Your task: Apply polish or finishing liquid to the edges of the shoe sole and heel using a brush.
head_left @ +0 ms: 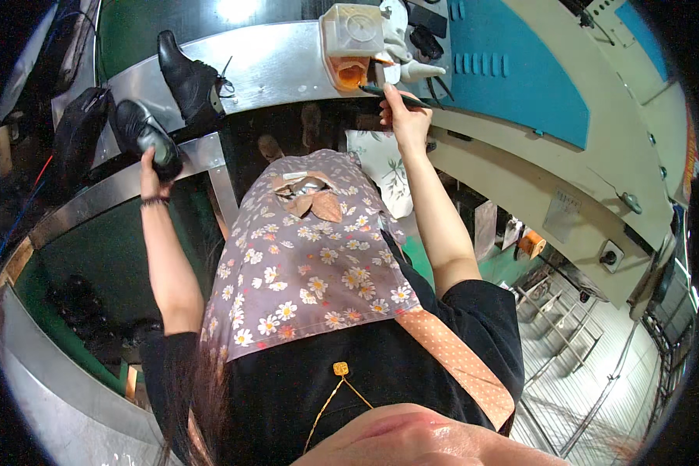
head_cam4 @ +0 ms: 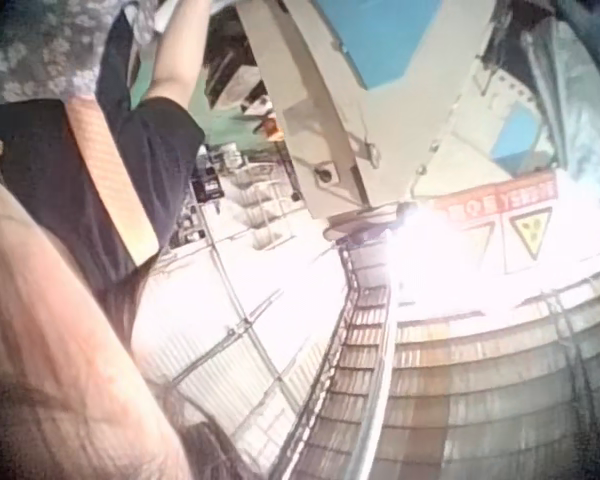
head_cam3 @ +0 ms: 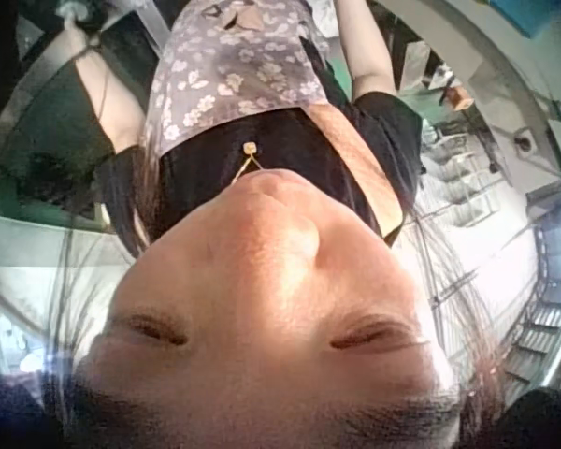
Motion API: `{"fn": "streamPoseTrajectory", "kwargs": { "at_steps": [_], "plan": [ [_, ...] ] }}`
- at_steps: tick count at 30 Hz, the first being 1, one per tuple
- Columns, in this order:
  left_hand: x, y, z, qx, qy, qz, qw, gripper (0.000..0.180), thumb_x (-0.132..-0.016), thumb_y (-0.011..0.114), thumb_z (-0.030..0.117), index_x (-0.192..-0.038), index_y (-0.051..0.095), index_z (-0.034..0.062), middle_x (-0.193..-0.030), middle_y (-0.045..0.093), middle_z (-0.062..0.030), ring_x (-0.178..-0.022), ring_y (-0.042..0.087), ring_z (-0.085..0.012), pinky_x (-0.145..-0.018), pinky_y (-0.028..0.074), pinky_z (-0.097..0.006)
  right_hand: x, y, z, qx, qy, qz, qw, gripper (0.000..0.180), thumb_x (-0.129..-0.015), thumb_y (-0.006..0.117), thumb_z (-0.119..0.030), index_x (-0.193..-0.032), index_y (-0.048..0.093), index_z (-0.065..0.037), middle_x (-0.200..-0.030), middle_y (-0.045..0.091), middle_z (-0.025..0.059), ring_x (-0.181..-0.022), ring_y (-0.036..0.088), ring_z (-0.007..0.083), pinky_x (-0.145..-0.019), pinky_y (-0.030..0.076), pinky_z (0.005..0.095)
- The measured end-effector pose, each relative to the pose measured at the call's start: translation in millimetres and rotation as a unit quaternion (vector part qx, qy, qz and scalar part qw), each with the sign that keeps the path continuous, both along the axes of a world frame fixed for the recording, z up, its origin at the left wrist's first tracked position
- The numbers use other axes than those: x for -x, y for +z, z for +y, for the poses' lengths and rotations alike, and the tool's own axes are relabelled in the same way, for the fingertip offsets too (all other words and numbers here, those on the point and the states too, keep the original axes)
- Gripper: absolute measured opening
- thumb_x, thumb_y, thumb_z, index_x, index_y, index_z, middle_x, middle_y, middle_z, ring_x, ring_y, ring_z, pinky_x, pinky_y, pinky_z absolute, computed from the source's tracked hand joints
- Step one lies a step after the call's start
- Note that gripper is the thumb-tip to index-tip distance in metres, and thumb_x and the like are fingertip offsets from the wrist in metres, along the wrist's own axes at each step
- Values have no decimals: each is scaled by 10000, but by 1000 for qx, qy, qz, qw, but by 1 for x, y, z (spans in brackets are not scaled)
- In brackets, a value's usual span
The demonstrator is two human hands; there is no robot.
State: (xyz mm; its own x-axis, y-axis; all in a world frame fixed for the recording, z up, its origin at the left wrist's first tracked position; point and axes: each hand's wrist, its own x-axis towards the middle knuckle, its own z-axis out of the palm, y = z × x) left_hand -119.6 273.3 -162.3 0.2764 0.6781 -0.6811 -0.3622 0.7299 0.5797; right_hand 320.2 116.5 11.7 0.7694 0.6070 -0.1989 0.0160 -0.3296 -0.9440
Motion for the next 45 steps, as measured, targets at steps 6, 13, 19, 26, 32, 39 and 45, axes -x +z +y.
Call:
{"fn": "streamPoseTrajectory", "kwargs": {
  "at_steps": [6,13,19,26,32,39,45],
  "plan": [
    [-51,0,-99,136,156,48,977,642,-836,560,427,-1337,403,58,-1328,465,-170,-1203,470,-350,-953,398,-582,-34,-63,20,73,30,-175,981,339,-770,737,-341,-815,723,-5,-578,637,58,-513,558,99,-525,452,258],
    [-43,52,-74,-508,-206,647,530,730,-712,543,-2,-1408,326,42,-1428,307,-244,-1343,270,-387,-1118,203,-471,-29,-84,38,129,118,-205,963,356,-739,752,-382,-809,729,-34,-534,611,97,-495,579,153,-527,461,297],
    [-28,94,-39,-483,-680,521,181,761,-774,588,86,-1457,265,172,-1482,305,-112,-1400,227,-262,-1144,136,-479,-27,-78,32,78,88,-224,967,372,-726,754,-399,-788,730,-33,-568,629,139,-524,608,240,-571,484,332],
    [-37,75,-7,-474,-754,434,133,789,-708,687,128,-1411,331,117,-1383,418,-185,-1307,384,-304,-1111,245,-459,-16,-73,29,185,121,-210,953,375,-728,752,-390,-770,724,-18,-607,654,137,-560,640,254,-603,497,352],
    [-34,75,-1,-514,-698,456,202,736,-668,676,79,-1349,396,86,-1338,459,-195,-1251,448,-319,-1086,313,-407,-28,-93,20,233,63,-201,949,600,-669,756,-496,-747,664,92,-693,664,225,-672,670,326,-676,514,400],
    [-61,146,-16,-532,-456,410,584,794,-589,765,98,-1314,443,98,-1195,583,-155,-1102,555,-335,-935,459,-392,-5,-27,22,131,38,54,989,334,-798,724,-294,-719,653,23,-618,630,82,-432,549,109,-384,432,246],
    [-98,221,-53,-554,-290,196,755,828,-606,824,112,-1333,436,34,-1148,629,-150,-1056,623,-238,-921,469,-329,56,103,15,-73,156,156,973,326,-868,624,-293,-785,630,22,-595,593,82,-442,520,119,-401,398,242]
  ]
}}
